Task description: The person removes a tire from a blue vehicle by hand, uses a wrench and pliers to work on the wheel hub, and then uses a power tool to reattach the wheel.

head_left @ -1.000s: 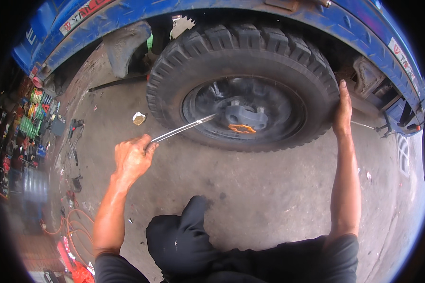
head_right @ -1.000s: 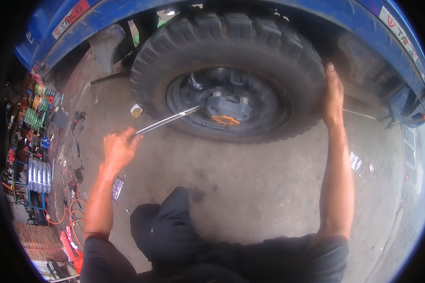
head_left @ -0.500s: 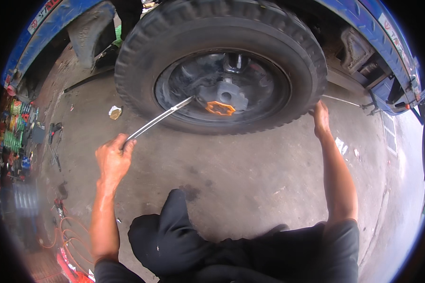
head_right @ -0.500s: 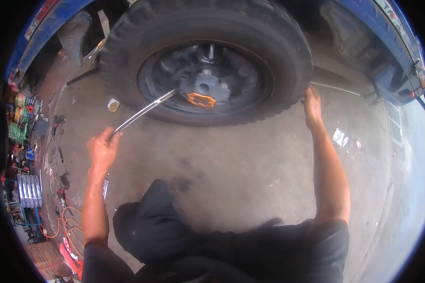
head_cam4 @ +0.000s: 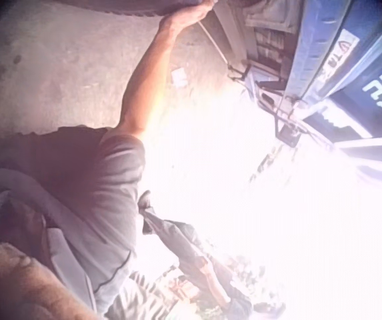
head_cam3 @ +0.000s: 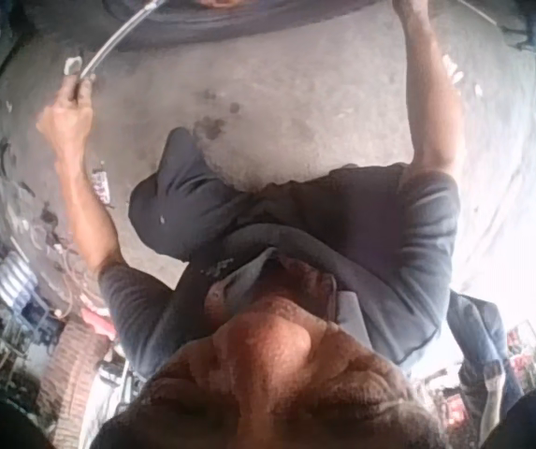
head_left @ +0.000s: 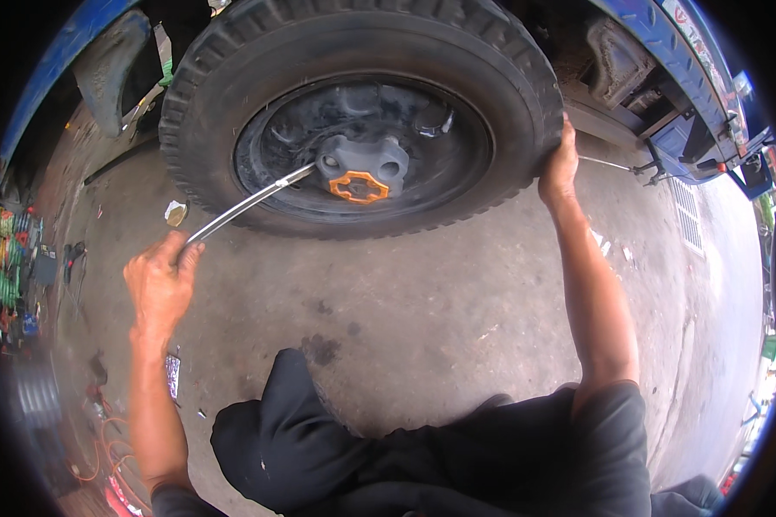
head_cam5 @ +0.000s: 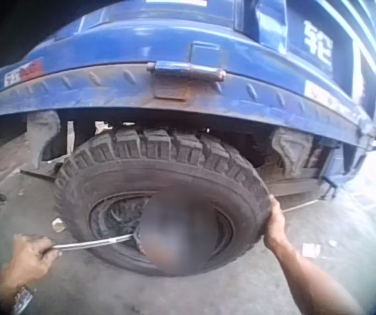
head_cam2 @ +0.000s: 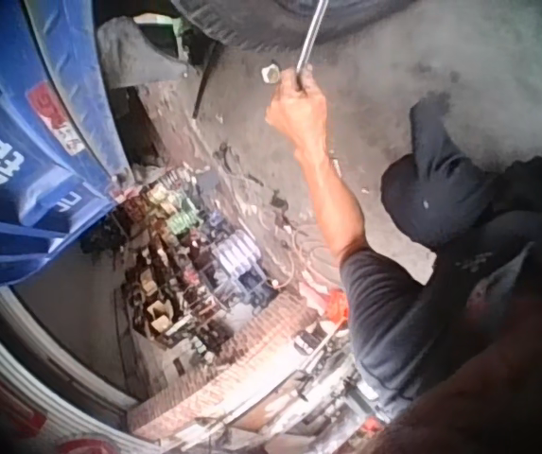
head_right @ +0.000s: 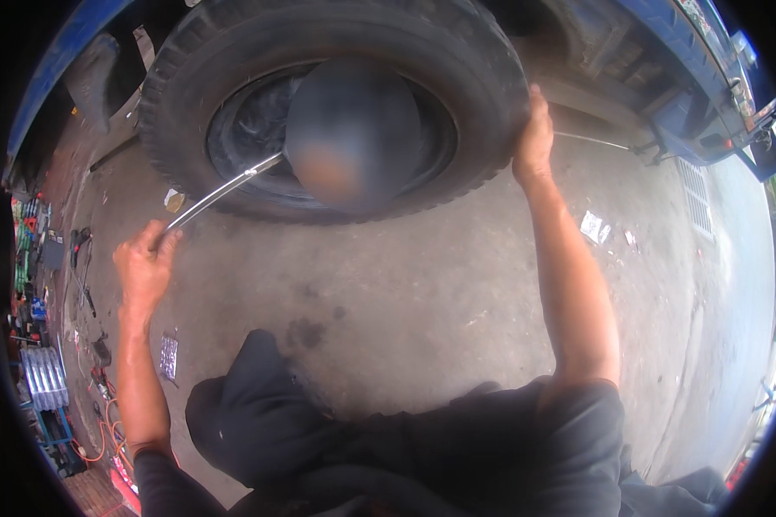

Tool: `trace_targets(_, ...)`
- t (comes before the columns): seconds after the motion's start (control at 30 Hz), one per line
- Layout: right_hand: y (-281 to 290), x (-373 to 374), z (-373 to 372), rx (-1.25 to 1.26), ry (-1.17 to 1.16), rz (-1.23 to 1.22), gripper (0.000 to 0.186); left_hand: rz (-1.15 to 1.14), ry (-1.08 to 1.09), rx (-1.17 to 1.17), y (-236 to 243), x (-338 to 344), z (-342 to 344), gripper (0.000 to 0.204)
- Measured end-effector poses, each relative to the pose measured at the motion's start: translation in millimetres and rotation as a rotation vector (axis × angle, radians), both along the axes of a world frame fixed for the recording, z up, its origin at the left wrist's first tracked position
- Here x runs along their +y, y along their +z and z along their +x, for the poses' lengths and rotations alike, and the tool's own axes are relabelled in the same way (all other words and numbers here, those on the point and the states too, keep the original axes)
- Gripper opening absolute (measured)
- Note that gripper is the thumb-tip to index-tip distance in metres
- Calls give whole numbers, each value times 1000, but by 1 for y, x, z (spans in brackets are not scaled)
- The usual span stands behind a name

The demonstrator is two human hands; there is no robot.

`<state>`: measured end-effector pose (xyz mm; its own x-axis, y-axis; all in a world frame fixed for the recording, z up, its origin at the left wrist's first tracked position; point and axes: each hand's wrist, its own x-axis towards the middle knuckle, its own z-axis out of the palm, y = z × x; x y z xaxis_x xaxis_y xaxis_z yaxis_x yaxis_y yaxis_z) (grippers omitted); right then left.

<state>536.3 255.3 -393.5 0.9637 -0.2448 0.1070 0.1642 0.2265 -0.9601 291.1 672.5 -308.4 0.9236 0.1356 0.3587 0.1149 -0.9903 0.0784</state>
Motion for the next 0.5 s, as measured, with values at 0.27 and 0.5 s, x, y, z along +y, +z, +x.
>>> trace_targets(0.27, -82, -37, -21, 263, 241, -140, 67, 151, -143, -11, 29, 3, 20, 16)
trace_targets(0.5, -129, 6, -50, 667, 251, 172, 82, 198, -169, 10, 34, -11, 19, 11)
